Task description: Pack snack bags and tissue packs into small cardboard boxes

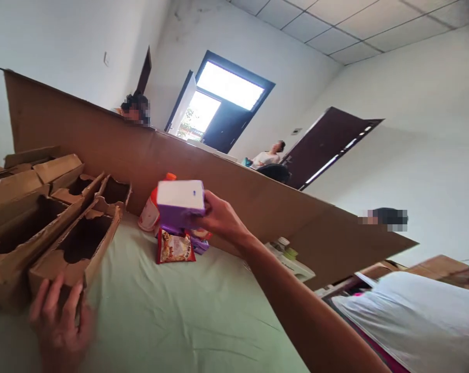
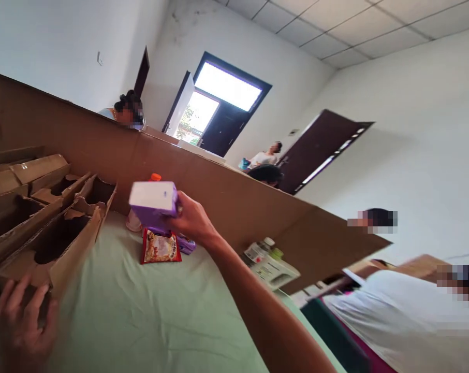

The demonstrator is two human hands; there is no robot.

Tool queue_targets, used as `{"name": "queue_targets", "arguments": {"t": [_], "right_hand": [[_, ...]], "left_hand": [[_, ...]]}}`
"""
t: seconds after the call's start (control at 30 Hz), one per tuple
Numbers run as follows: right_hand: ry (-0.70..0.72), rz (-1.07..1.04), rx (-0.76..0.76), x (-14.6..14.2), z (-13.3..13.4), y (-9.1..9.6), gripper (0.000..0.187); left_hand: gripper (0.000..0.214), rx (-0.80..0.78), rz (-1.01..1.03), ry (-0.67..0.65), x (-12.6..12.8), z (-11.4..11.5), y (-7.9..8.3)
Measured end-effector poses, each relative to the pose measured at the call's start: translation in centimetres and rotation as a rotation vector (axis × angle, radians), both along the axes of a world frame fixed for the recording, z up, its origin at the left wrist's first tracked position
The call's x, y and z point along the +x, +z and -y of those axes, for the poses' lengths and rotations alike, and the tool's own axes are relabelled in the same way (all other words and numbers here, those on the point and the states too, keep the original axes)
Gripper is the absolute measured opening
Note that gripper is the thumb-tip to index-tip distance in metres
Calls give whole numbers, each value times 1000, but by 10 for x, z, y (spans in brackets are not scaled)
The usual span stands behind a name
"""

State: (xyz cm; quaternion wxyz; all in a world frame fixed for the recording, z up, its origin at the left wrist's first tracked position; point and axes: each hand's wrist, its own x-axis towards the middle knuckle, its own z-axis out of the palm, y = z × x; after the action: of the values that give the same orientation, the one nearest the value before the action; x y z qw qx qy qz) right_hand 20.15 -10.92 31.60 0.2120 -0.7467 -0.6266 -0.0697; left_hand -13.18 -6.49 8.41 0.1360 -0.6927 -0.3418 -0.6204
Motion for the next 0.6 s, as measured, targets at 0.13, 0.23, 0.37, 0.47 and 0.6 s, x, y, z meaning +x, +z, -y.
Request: {"name": "queue_targets", "arguments": {"t": [0.13, 0.23, 0.37, 0.47, 0.6], "right_hand": [[-288, 44, -167, 89, 64, -51, 38], [-394, 72, -295, 130, 94, -89, 32], [-399, 95, -407, 160, 94, -130, 40], [-336, 94, -461, 167, 74, -153, 44], [-209, 101, -493, 162, 52, -167, 58]], "left_hand": [[49, 21, -66, 1, -7, -3, -3], [39, 13, -94, 0, -9, -6, 0], [33, 54, -96, 21, -9, -6, 3], [38, 49, -134, 37, -9, 0, 5], [48, -19, -90, 38, -6, 11, 6]]}}
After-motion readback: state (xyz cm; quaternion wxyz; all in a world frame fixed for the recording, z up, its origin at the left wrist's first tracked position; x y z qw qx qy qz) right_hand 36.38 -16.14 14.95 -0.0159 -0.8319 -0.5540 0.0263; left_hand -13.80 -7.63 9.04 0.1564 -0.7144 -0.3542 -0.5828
